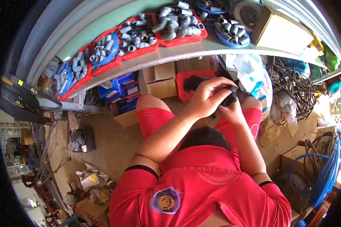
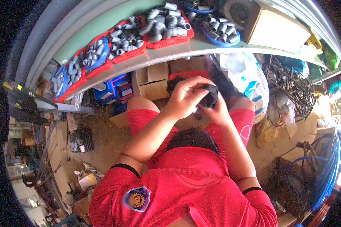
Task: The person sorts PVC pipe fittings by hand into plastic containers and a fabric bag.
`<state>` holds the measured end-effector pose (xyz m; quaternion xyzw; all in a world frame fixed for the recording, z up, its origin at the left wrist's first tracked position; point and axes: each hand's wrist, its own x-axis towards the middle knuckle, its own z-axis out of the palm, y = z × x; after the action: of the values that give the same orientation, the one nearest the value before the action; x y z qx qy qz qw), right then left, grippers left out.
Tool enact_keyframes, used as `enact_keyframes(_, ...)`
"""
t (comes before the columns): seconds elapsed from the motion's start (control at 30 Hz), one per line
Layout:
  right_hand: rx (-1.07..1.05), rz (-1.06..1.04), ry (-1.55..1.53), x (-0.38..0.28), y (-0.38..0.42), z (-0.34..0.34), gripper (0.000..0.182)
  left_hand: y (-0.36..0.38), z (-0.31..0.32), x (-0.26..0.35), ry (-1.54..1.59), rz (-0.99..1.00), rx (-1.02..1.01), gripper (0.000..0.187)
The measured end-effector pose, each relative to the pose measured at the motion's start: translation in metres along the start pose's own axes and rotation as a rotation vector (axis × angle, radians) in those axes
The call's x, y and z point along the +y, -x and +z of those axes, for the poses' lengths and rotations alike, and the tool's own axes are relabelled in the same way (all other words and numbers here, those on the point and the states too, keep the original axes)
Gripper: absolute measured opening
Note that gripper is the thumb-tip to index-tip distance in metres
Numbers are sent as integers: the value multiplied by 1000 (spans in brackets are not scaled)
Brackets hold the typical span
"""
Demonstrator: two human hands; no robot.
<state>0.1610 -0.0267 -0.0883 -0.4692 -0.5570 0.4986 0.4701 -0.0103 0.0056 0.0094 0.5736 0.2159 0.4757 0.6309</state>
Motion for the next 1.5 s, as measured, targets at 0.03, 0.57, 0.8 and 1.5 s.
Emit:
enact_keyframes(0.03, 33, 30, -48, -9, -3, -2, 59, 4, -6, 13, 13, -65, -25, 22)
enact_keyframes(0.57, 115, 129, -921, -57, 51, -108, 49, 13, -389, 130, -1758, -137, 657, 33)
enact_keyframes(0.8, 556, 163, -588, -54, 73, -122, 44, -4, -410, 111, -1705, -350, 817, 42)
enact_keyframes(1.5, 463, -126, -562, -54, -10, 2, 57, -3, 45, -12, -558, 346, 437, 37)
